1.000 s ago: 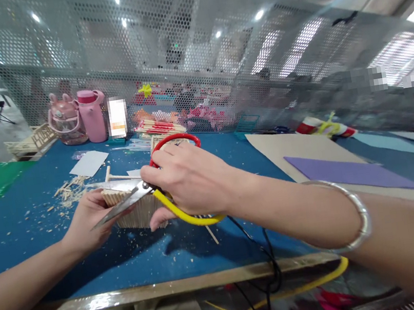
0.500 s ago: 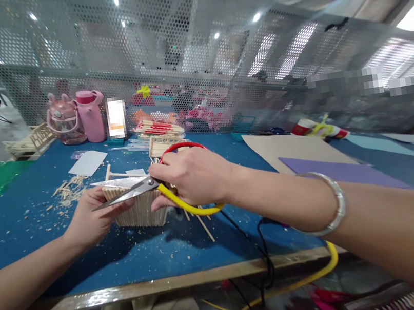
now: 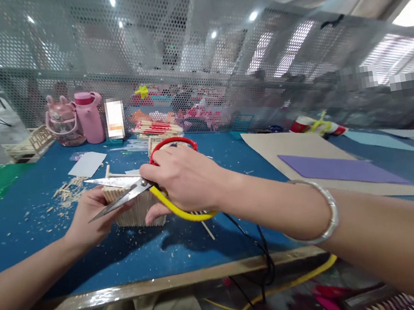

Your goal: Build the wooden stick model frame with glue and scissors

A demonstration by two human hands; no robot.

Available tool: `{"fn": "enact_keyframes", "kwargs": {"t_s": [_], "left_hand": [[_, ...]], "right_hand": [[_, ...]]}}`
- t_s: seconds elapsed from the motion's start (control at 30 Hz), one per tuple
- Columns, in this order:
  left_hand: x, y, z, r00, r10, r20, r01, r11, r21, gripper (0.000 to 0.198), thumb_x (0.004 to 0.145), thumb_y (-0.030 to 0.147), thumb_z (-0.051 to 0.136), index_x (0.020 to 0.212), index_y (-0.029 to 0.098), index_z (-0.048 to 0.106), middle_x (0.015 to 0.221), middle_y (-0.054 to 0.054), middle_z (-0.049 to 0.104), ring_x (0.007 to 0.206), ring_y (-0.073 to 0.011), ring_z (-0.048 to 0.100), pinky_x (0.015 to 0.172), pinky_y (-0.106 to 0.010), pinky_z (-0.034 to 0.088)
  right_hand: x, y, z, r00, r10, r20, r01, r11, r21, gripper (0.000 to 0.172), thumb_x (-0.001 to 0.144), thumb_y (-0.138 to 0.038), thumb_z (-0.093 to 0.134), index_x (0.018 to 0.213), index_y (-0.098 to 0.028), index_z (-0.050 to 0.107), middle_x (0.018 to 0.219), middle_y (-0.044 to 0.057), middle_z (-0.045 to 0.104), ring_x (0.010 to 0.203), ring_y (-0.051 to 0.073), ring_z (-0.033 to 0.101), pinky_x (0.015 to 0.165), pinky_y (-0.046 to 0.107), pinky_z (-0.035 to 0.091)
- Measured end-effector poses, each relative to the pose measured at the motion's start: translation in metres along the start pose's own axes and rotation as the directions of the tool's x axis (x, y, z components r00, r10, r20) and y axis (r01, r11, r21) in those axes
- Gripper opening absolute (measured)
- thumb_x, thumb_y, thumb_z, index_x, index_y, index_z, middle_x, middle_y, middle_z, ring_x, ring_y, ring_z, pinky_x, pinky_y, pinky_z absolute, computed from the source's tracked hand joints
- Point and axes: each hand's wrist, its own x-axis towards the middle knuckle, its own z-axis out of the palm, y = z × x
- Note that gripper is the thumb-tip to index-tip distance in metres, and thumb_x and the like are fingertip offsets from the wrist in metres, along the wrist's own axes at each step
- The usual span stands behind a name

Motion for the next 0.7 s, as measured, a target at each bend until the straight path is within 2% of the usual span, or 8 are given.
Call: {"fn": "enact_keyframes", "kwargs": {"t_s": [0.27, 0.43, 0.57, 0.7], "left_hand": [[0.002, -0.001, 0.000, 1.000, 0.000, -0.028, 0.001, 1.000, 0.020, 0.023, 0.057, 0.031, 0.077, 0.073, 0.014, 0.073, 0.081, -0.007, 0.070, 0.072, -0.0166, 0.060, 0.067, -0.027, 0.048], [0.002, -0.004, -0.002, 1.000, -0.022, -0.020, 0.022, 1.000, -0.015, 0.021, 0.058, 0.028, 0.076, 0.076, 0.016, 0.073, 0.080, -0.005, 0.070, 0.072, -0.0149, 0.059, 0.068, -0.026, 0.048], [0.000, -0.004, -0.001, 0.998, -0.053, -0.029, 0.051, 0.997, -0.053, 0.026, 0.055, 0.029, 0.078, 0.076, 0.015, 0.072, 0.071, -0.003, 0.069, 0.063, -0.0136, 0.058, 0.060, -0.025, 0.047], [0.000, -0.002, 0.001, 0.996, -0.088, -0.005, 0.087, 0.990, -0.110, 0.030, 0.051, 0.030, 0.080, 0.075, 0.013, 0.072, 0.069, -0.003, 0.069, 0.061, -0.0138, 0.057, 0.058, -0.024, 0.047]], "right_hand": [[-0.002, 0.011, 0.002, 0.999, -0.048, 0.005, 0.048, 0.999, 0.010, 0.059, 0.079, -0.068, 0.030, 0.079, -0.014, 0.055, 0.064, 0.004, 0.051, 0.055, 0.013, 0.039, 0.053, 0.025, 0.022], [-0.006, 0.007, 0.000, 0.998, -0.003, 0.060, 0.003, 1.000, 0.002, 0.057, 0.082, -0.065, 0.030, 0.082, -0.015, 0.056, 0.066, 0.005, 0.051, 0.056, 0.014, 0.040, 0.053, 0.025, 0.022], [-0.005, -0.005, -0.002, 0.997, 0.074, 0.030, -0.073, 0.996, -0.046, 0.063, 0.074, -0.072, 0.036, 0.085, -0.014, 0.056, 0.071, 0.007, 0.052, 0.061, 0.016, 0.041, 0.056, 0.026, 0.023], [-0.001, -0.008, -0.001, 0.998, 0.055, 0.005, -0.055, 0.997, -0.047, 0.069, 0.068, -0.077, 0.036, 0.085, -0.013, 0.056, 0.072, 0.008, 0.051, 0.063, 0.017, 0.039, 0.058, 0.027, 0.023]]}}
